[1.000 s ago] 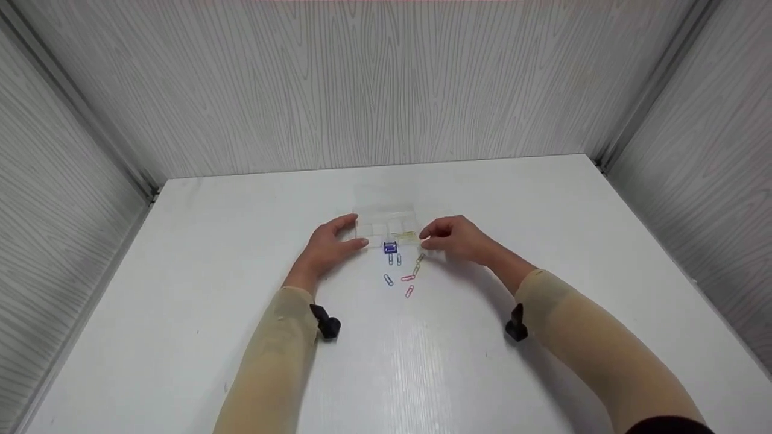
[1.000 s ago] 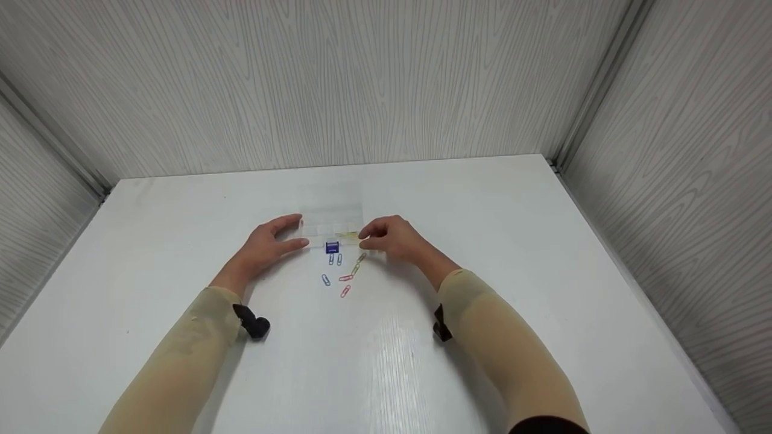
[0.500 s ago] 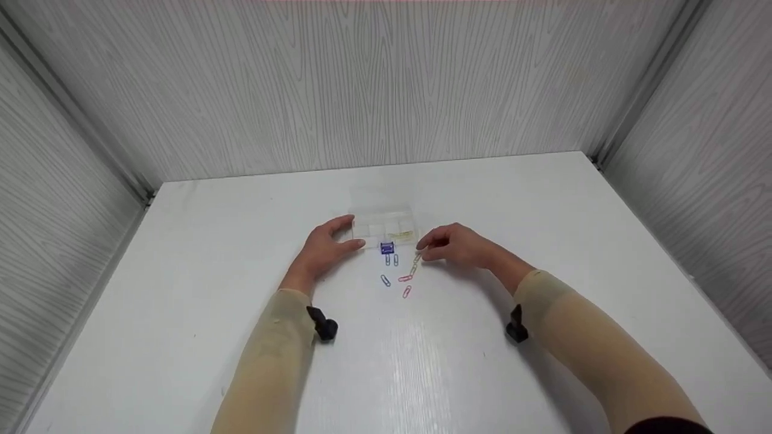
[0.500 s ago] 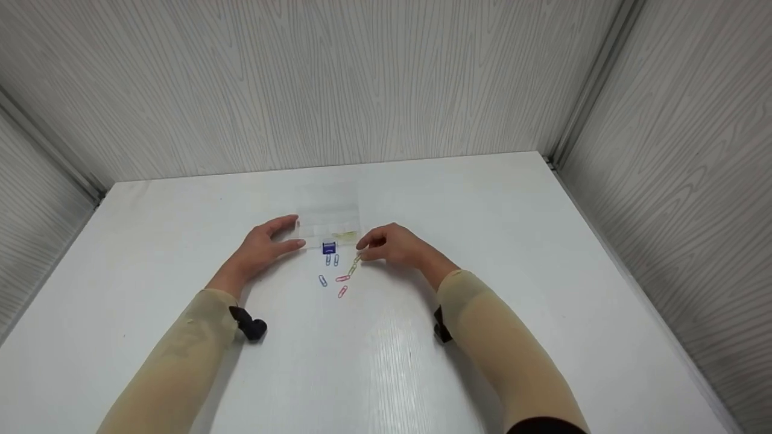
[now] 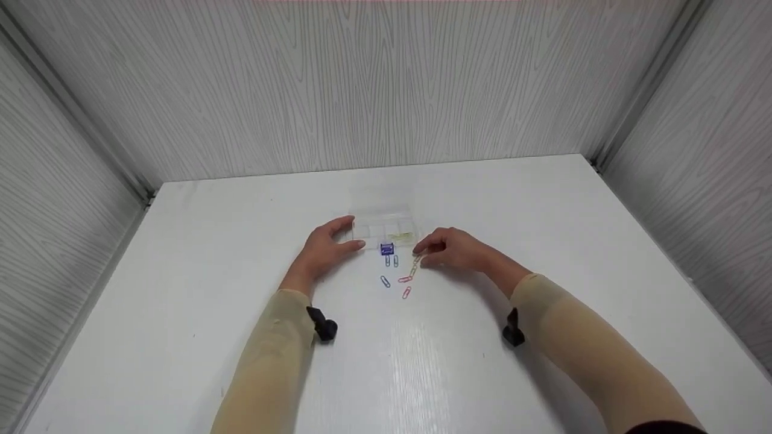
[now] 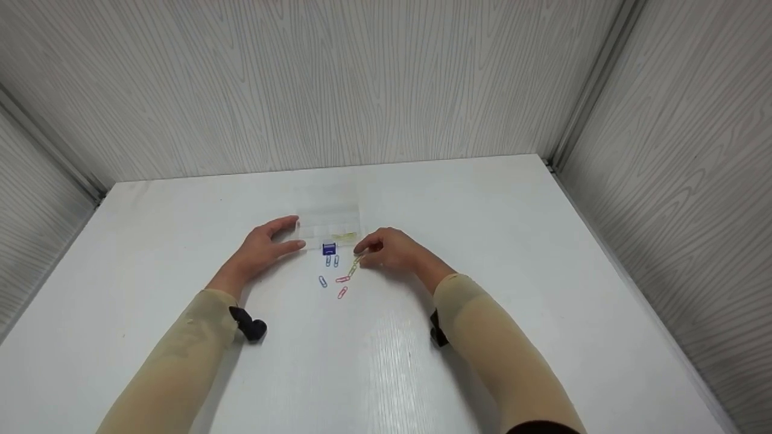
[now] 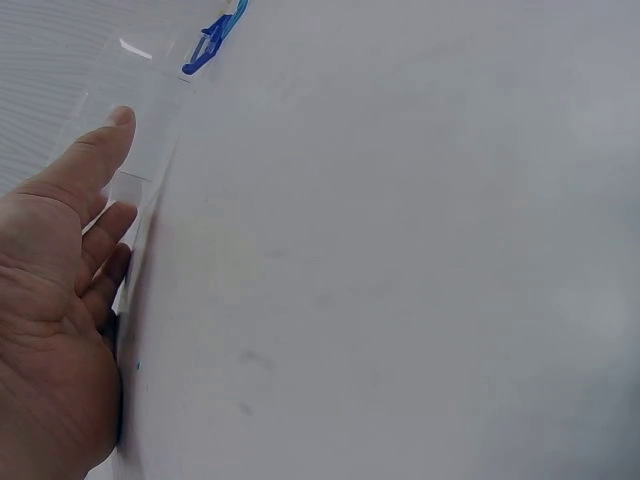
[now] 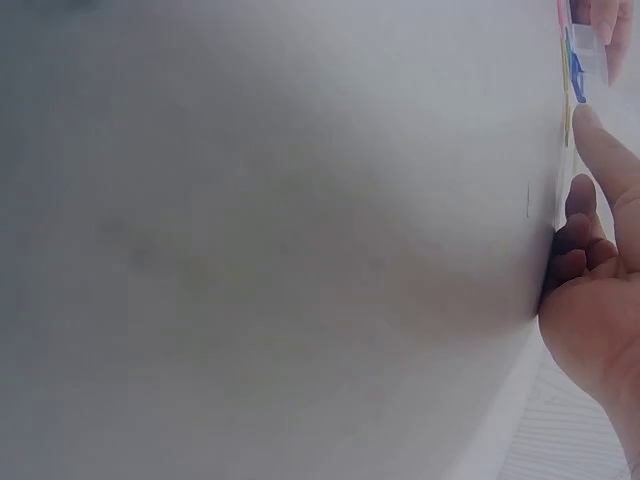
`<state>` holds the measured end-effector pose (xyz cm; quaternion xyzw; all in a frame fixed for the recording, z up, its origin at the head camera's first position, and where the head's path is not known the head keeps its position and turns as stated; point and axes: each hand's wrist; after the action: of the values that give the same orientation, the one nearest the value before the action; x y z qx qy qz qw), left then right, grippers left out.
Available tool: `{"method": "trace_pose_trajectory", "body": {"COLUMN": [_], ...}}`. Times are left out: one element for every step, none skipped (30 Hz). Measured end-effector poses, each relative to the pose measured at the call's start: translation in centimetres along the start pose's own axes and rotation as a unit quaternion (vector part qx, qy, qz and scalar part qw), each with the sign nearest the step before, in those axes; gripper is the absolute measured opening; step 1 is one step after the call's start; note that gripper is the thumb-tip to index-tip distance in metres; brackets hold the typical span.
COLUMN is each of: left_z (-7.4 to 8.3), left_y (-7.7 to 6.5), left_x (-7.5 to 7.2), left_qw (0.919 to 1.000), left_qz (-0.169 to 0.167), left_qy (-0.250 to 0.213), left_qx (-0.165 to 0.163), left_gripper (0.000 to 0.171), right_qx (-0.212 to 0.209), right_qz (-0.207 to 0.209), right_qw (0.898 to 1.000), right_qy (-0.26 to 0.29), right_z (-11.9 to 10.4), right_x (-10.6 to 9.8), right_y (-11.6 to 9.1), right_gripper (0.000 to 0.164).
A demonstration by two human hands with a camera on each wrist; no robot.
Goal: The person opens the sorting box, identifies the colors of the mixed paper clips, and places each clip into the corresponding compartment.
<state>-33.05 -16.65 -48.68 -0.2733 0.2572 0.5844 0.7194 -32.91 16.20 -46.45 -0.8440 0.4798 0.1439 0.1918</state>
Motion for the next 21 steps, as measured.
{"method": "trace_pose_trajectory", "body": {"left_z": [-0.01,-0.03,-0.05,-0.07,-0.06,-0.05,-0.02,-0.02,-0.03,-0.02,-0.01,0.00,-0.01,-0.05,-0.06,-0.09,-0.10,-0.13,-0.14,-0.16,-0.12], "left_y": [0.02,0.04,0.06,0.08,0.08,0.09,0.10,0.09,0.09,0.08,0.08,0.07,0.07,0.12,0.17,0.20,0.24,0.29,0.33,0.38,0.38], "left_x": [0.01,0.01,-0.02,-0.04,-0.06,-0.08,-0.07,-0.08,-0.09,-0.07,-0.07,-0.07,-0.07,-0.05,-0.03,-0.02,-0.02,-0.01,-0.01,-0.01,-0.03], "left_qw": [1.0000,1.0000,1.0000,1.0000,1.0000,1.0000,1.0000,1.0000,1.0000,1.0000,1.0000,1.0000,1.0000,1.0000,1.0000,0.9999,0.9999,0.9998,0.9997,0.9996,0.9996], "left_qz": [0.000,0.000,0.001,0.001,0.001,0.002,0.003,0.004,0.004,0.004,0.005,0.004,0.004,0.004,0.004,0.004,0.004,0.005,0.005,0.006,0.006], "left_qy": [0.000,0.000,-0.001,0.000,0.000,0.000,0.000,0.001,0.001,0.000,-0.001,-0.001,-0.002,-0.003,-0.005,-0.007,-0.008,-0.008,-0.008,-0.008,-0.005], "left_qx": [0.001,0.001,0.002,0.003,0.003,0.003,0.002,0.001,0.000,-0.001,-0.002,-0.003,-0.002,0.001,0.006,0.011,0.015,0.019,0.023,0.026,0.026], "left_gripper": [0.078,0.078,0.078,0.078,0.078,0.078,0.078,0.078,0.078,0.078,0.078,0.077,0.077,0.077,0.077,0.077,0.077,0.077,0.077,0.077,0.077], "right_qx": [0.000,0.000,-0.001,0.001,-0.001,0.001,0.002,0.003,0.003,0.003,0.003,0.005,0.004,0.002,-0.001,-0.003,-0.006,-0.008,-0.011,-0.014,-0.016], "right_qz": [0.001,0.002,0.003,0.004,0.005,0.006,0.008,0.009,0.009,0.009,0.009,0.010,0.009,0.008,0.007,0.006,0.004,0.004,0.003,0.002,0.002], "right_qw": [1.000,1.000,1.000,1.000,1.000,1.000,1.000,1.000,1.000,1.000,1.000,1.000,1.000,1.000,1.000,1.000,1.000,1.000,1.000,1.000,1.000], "right_qy": [0.000,-0.001,-0.004,-0.007,-0.010,-0.013,-0.015,-0.017,-0.020,-0.021,-0.022,-0.022,-0.022,-0.021,-0.020,-0.019,-0.017,-0.015,-0.014,-0.013,-0.015], "right_z": [-0.05,-0.08,-0.13,-0.19,-0.22,-0.27,-0.32,-0.36,-0.40,-0.39,-0.38,-0.40,-0.39,-0.34,-0.28,-0.23,-0.20,-0.15,-0.11,-0.06,-0.05], "right_x": [0.03,0.07,0.12,0.16,0.20,0.24,0.28,0.32,0.37,0.40,0.41,0.44,0.45,0.42,0.39,0.35,0.31,0.27,0.20,0.15,0.10], "right_y": [-0.02,-0.03,-0.03,-0.03,-0.01,0.01,0.02,0.02,0.03,0.04,0.06,0.04,0.04,0.05,0.07,0.08,0.10,0.12,0.16,0.21,0.24], "right_gripper": [0.025,0.025,0.025,0.025,0.025,0.024,0.023,0.023,0.022,0.021,0.021,0.020,0.019,0.017,0.016,0.014,0.013,0.012,0.010,0.010,0.009]}}
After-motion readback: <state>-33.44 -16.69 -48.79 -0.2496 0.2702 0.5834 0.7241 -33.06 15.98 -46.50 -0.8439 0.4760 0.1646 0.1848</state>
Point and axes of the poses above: each hand's wrist, its own y-axis towards the middle knuckle, its own x-axis out of the palm, z = x × y, and after that the axes turned 14 degrees about y, right-handed
